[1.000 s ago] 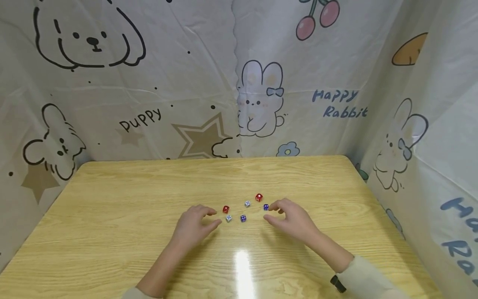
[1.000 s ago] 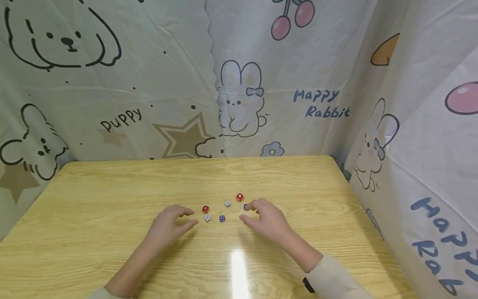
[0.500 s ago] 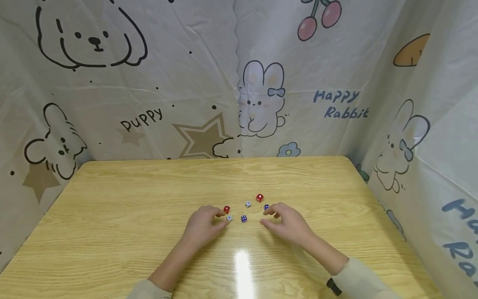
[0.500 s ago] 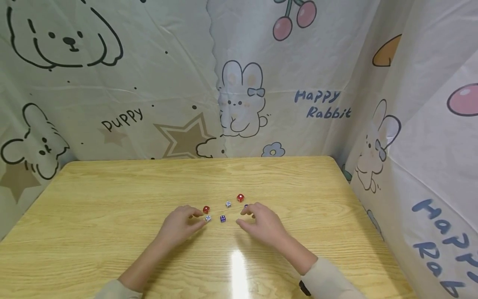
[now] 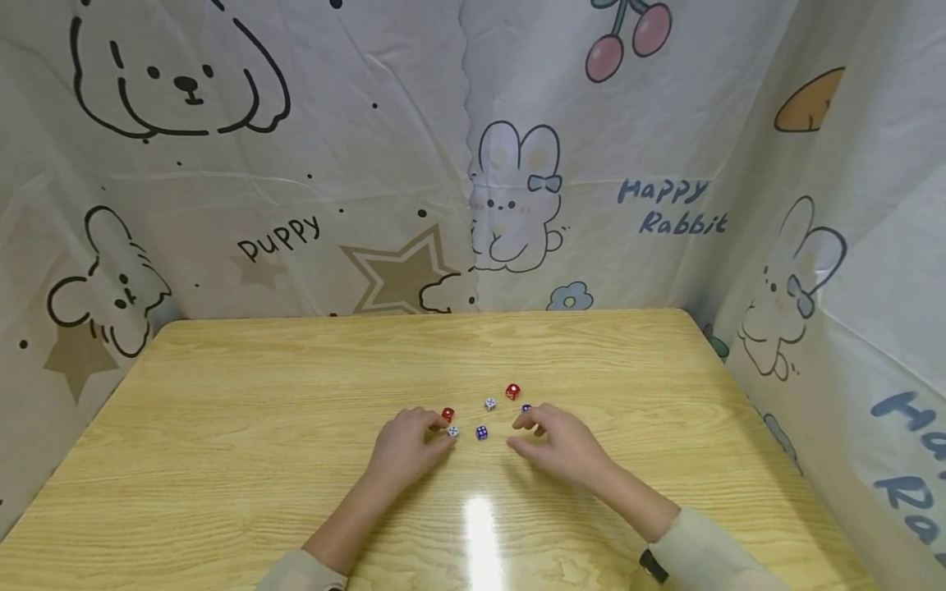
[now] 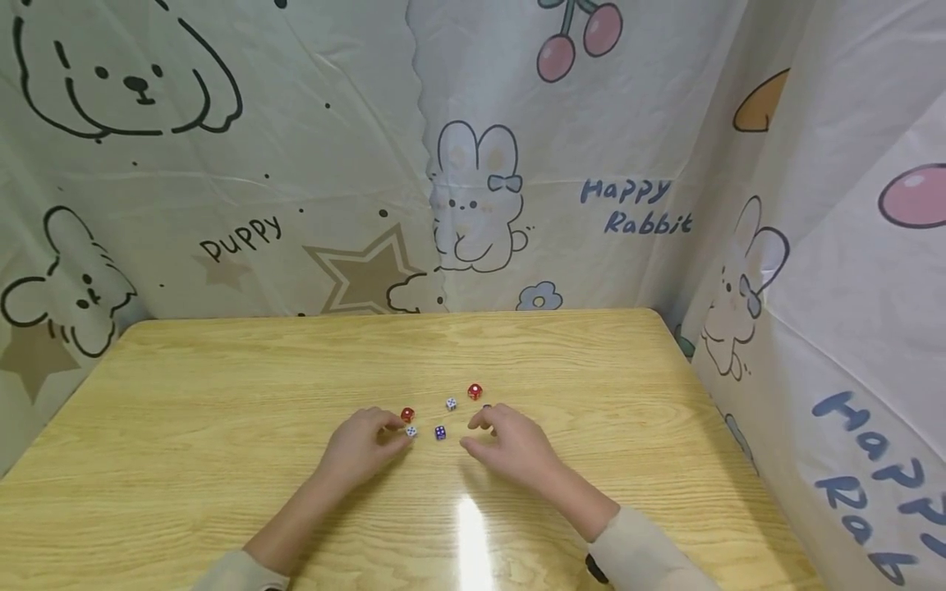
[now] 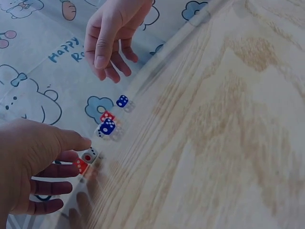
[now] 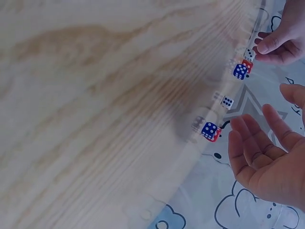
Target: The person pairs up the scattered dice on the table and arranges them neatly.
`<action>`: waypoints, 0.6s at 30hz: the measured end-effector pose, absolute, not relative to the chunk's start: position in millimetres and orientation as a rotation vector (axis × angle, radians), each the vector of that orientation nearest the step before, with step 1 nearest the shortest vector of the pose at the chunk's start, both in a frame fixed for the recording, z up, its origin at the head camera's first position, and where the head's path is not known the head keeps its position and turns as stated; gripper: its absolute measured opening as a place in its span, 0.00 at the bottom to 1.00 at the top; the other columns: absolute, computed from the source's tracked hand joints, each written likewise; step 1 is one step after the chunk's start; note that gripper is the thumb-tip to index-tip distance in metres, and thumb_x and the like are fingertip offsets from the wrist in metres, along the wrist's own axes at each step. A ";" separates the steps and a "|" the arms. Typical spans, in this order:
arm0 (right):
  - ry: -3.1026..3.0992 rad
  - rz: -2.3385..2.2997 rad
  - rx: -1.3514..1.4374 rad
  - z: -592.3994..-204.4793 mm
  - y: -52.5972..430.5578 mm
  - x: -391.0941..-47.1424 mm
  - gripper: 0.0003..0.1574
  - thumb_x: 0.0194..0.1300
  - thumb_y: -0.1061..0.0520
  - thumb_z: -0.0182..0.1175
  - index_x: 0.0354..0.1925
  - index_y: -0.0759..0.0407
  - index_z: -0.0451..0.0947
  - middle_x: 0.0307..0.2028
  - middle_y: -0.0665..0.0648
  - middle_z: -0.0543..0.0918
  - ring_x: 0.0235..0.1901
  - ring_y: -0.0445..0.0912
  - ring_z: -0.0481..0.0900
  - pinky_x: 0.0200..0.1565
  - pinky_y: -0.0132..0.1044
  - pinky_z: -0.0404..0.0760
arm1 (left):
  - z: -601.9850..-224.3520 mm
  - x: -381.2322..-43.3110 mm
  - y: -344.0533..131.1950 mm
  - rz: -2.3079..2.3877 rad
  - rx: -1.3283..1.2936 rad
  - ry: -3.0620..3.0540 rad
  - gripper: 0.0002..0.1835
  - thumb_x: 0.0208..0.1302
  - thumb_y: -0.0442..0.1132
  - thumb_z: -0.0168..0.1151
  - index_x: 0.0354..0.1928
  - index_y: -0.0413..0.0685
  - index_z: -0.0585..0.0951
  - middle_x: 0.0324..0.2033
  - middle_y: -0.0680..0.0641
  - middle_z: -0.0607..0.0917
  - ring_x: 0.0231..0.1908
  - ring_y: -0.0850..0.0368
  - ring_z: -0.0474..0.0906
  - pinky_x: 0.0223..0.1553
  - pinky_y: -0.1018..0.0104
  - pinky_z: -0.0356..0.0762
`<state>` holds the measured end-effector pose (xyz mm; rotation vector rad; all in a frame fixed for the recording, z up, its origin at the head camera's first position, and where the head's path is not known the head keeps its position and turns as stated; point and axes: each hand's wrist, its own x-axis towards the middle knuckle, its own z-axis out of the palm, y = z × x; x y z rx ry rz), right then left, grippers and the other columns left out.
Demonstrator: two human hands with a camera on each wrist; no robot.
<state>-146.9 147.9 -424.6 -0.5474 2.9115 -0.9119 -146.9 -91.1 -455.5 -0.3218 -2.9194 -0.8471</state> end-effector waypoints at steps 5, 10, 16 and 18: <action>2.895 -0.905 -0.549 -426.2 146.0 -145.0 0.14 0.57 0.48 0.64 0.40 0.52 0.80 0.39 0.49 0.83 0.38 0.42 0.78 0.41 0.36 0.77 | -458.7 -147.8 -89.8 -0.832 -0.335 -2.934 0.12 0.54 0.48 0.67 0.36 0.50 0.85 0.33 0.52 0.84 0.35 0.57 0.75 0.36 0.61 0.72; 2.909 -0.882 -0.566 -426.3 145.2 -144.3 0.13 0.58 0.48 0.64 0.40 0.52 0.80 0.38 0.49 0.83 0.37 0.42 0.78 0.40 0.36 0.77 | -458.7 -148.0 -89.0 -0.805 -0.329 -2.933 0.12 0.54 0.49 0.67 0.35 0.50 0.85 0.34 0.51 0.84 0.36 0.56 0.76 0.37 0.58 0.73; 2.899 -0.870 -0.554 -426.4 145.8 -143.3 0.12 0.58 0.47 0.63 0.39 0.50 0.80 0.37 0.48 0.82 0.36 0.40 0.78 0.39 0.36 0.77 | -459.0 -149.1 -87.9 -0.762 -0.337 -2.916 0.11 0.54 0.48 0.67 0.34 0.50 0.85 0.33 0.51 0.85 0.36 0.54 0.78 0.36 0.58 0.73; 2.890 -0.866 -0.558 -426.5 145.8 -142.9 0.12 0.59 0.47 0.63 0.39 0.50 0.80 0.38 0.48 0.82 0.36 0.40 0.77 0.39 0.35 0.77 | -459.4 -149.7 -87.6 -0.749 -0.334 -2.913 0.10 0.54 0.48 0.67 0.33 0.50 0.85 0.32 0.51 0.85 0.35 0.54 0.78 0.35 0.58 0.74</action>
